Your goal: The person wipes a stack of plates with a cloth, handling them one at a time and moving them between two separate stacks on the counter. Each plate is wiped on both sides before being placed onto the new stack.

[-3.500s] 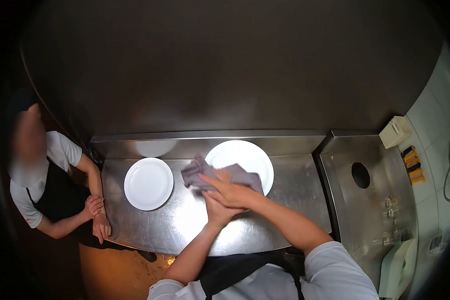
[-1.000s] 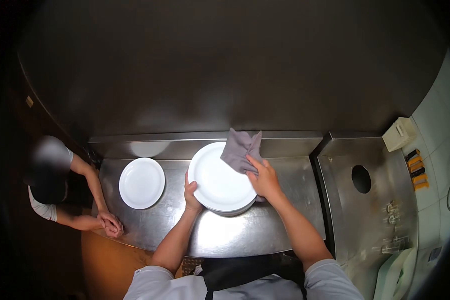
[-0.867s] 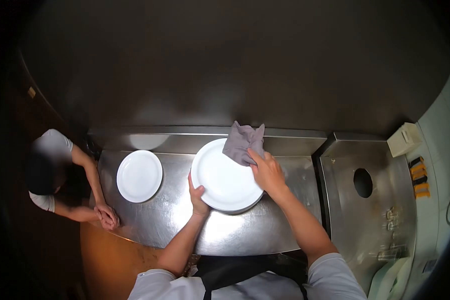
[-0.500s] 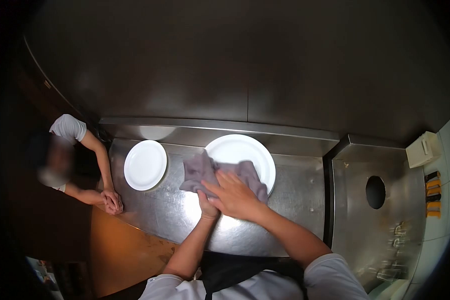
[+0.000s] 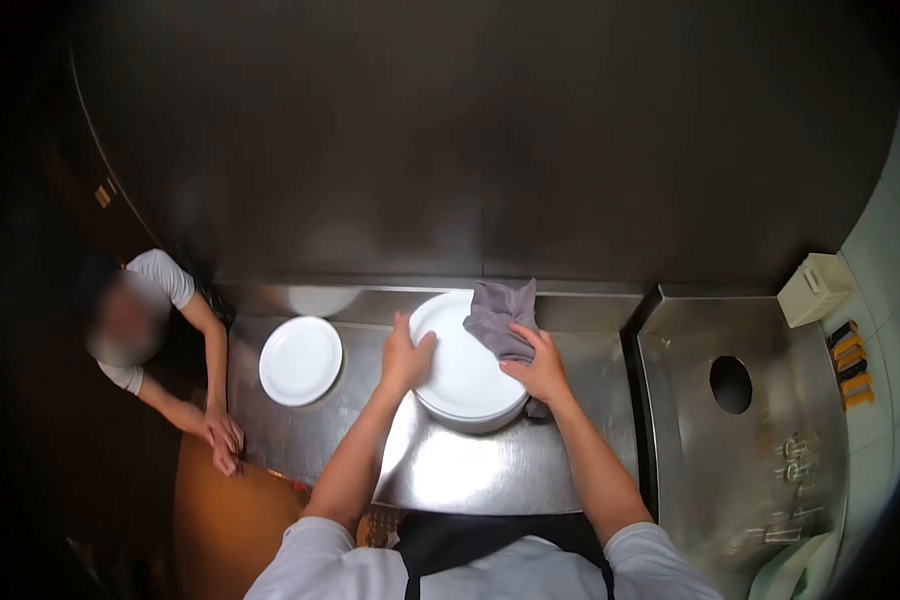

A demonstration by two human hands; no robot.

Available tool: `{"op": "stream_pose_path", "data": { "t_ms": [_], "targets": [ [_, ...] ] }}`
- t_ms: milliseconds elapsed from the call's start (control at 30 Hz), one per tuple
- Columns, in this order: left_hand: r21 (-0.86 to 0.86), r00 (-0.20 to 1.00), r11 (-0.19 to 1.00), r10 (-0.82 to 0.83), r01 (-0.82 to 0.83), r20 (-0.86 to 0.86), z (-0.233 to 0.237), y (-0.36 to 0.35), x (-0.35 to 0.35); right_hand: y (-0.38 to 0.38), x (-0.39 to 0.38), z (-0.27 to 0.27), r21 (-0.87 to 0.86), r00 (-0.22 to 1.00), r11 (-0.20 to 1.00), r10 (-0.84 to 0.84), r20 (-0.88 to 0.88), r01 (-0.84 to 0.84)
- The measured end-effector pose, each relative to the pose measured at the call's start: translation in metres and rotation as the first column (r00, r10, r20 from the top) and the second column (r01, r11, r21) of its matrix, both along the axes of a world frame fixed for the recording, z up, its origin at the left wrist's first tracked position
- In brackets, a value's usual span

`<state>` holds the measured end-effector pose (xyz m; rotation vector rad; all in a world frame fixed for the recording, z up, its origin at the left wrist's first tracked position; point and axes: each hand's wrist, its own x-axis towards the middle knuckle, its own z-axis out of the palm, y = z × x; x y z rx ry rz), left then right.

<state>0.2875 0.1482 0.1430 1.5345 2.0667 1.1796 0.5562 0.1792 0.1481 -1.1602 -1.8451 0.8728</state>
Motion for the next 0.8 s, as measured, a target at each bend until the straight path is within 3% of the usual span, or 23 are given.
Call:
{"op": "stream_pose_path", "data": {
  "t_ms": [133, 233, 367, 433, 467, 500, 533, 633, 667, 733, 800],
  "targets": [
    [0.253, 0.985, 0.967, 0.03, 0.014, -0.17, 0.007, 0.003, 0.007, 0.013, -0.004, -0.011, 0.113, 0.983, 0.988, -0.084, -0.164, 0.103],
    [0.268, 0.996, 0.963, -0.046, 0.025, 0.071, 0.036, -0.004, 0.017, 0.013, 0.001, 0.008, 0.157, 0.902, 0.971, -0.102, -0.42, 0.183],
    [0.278, 0.994, 0.955, 0.092, -0.105, 0.06, 0.057, 0.005, 0.004, -0.034, -0.013, 0.079, 0.253, 0.874, 0.946, -0.058, -0.483, 0.203],
    [0.234, 0.98, 0.953, 0.176, -0.192, 0.089, 0.072, 0.007, 0.0, -0.055, -0.034, 0.094, 0.276, 0.854, 0.957, 0.072, -0.516, 0.086],
    [0.253, 0.984, 0.957, 0.106, -0.139, 0.143, 0.078, 0.004, 0.004, -0.067, -0.045, 0.103, 0.259, 0.811, 0.966, 0.156, -0.563, -0.006],
    [0.274, 0.98, 0.958, 0.032, -0.086, 0.195, 0.082, -0.001, 0.011, -0.077, -0.052, 0.112, 0.22, 0.666, 0.946, 0.323, -0.673, -0.236],
    [0.293, 0.969, 0.956, -0.041, -0.033, 0.243, 0.08, -0.008, 0.018, -0.08, -0.071, 0.121, 0.366, 0.545, 0.896, 0.443, -0.712, -0.25],
    [0.549, 0.909, 0.8, -0.385, 0.242, 0.16, 0.001, 0.0, 0.025, -0.075, -0.113, 0.123, 0.202, 0.629, 0.944, 0.324, -0.707, -0.26],
    [0.554, 0.87, 0.788, -0.446, 0.27, 0.21, -0.01, -0.007, 0.025, -0.079, -0.119, 0.133, 0.186, 0.758, 0.952, 0.306, -0.577, -0.243],
    [0.485, 0.747, 0.825, -0.512, 0.29, 0.424, -0.015, -0.025, 0.006, -0.093, -0.129, 0.096, 0.185, 0.872, 0.948, 0.312, -0.377, -0.259],
    [0.444, 0.599, 0.846, -0.527, 0.297, 0.603, -0.003, -0.041, -0.021, -0.122, -0.135, 0.044, 0.476, 0.857, 0.822, 0.46, -0.233, -0.312]
  ]
}}
